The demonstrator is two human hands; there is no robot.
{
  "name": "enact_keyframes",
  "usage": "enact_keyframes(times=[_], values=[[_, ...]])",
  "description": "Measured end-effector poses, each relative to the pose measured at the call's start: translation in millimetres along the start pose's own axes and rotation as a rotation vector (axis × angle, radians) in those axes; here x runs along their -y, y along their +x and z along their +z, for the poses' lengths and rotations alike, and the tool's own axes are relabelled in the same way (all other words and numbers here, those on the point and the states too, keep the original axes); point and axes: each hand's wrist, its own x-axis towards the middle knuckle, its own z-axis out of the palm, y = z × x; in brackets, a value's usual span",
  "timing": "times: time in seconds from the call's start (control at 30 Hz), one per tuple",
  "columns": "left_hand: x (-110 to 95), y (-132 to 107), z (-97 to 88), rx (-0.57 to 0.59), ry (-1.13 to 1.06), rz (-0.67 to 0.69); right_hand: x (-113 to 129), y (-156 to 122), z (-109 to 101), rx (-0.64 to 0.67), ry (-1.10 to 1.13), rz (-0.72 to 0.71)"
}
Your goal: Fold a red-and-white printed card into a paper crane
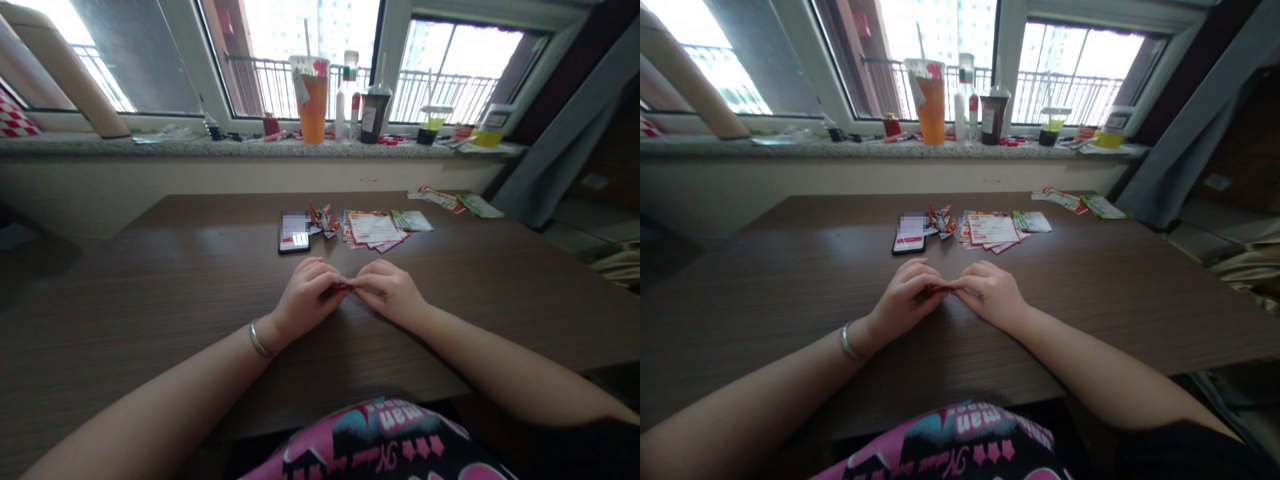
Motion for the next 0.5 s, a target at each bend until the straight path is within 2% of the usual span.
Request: enact_keyframes(times=[0.33,0.5], values=[[2.8,1.0,2.2,-0.052,-0.082,0.03,1.1,0.5,0.7,-0.078,0.027,-0.029],[3.4,0.0,3.2,-0.058,-0.078,0.048,2.2,2.0,-0.4,-0.058,0.011,-0.059]])
